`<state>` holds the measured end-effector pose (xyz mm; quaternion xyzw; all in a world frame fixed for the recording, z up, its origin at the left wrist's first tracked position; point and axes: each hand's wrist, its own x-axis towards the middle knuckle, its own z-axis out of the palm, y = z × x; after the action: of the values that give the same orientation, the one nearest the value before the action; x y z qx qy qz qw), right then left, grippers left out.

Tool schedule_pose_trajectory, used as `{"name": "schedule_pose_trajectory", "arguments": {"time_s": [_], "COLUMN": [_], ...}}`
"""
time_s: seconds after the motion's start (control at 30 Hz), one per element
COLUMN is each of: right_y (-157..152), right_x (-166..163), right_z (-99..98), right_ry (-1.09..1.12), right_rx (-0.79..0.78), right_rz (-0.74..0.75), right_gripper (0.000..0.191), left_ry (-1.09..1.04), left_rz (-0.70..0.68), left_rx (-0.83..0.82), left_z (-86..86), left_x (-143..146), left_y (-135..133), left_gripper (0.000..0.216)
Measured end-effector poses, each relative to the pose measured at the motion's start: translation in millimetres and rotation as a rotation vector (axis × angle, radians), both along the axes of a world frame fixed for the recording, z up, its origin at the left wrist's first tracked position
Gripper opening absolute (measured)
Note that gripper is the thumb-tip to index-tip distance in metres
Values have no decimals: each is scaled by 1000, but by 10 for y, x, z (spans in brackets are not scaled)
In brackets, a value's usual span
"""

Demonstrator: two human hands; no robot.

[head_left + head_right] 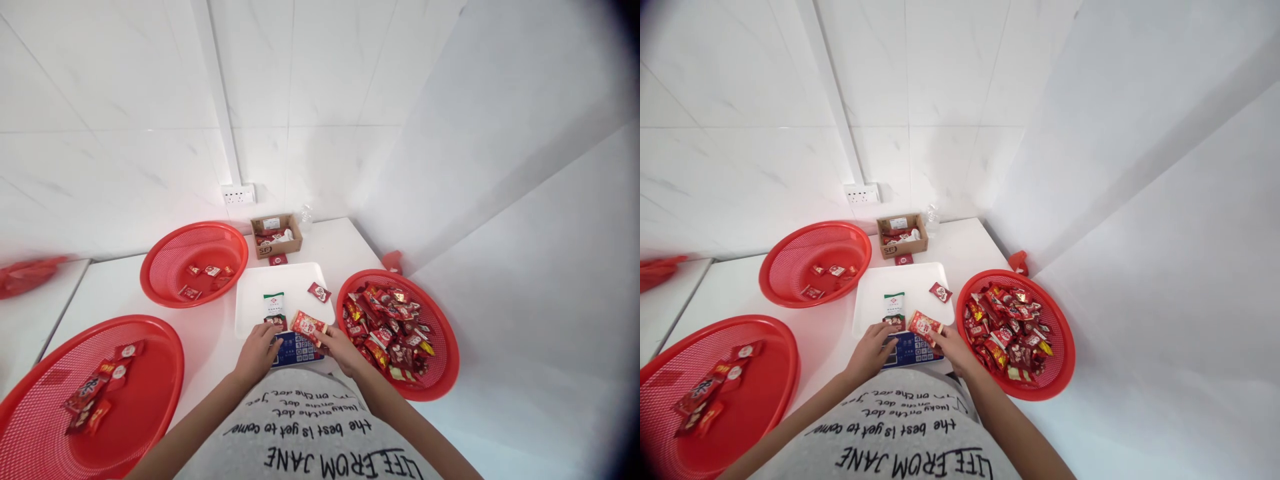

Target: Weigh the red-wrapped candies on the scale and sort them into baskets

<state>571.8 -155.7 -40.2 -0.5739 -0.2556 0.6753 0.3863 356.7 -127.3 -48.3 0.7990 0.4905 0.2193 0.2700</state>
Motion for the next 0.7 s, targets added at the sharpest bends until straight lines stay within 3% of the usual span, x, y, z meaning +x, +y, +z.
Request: {"name": "schedule_pose_trajectory", "arguments": {"time_s": [0.13, 0.27, 0.4, 0.57, 0.7], "right_y": [19, 46, 89, 213, 372], "right_x": [14, 14, 51, 130, 149], "right_z": [-20, 1, -52, -157, -177], "right_ry": [-43, -157, -467, -919, -1133], "right_rx": [0, 36, 104, 383, 480], "right_rz": [5, 3, 49, 175, 318], "right_gripper": [38, 56, 58, 47, 50], "left_ry": [66, 105, 127, 128, 150], "left_rz": [-28, -45, -59, -101, -142], "left_rx": [98, 111, 113, 99, 89], "left_z": [-42, -124, -231, -326, -332], "left_x": [-57, -76, -74, -31, 36], "left_y": [-11, -24, -23, -1, 24], "left_gripper": [24, 25, 29, 33, 36]}}
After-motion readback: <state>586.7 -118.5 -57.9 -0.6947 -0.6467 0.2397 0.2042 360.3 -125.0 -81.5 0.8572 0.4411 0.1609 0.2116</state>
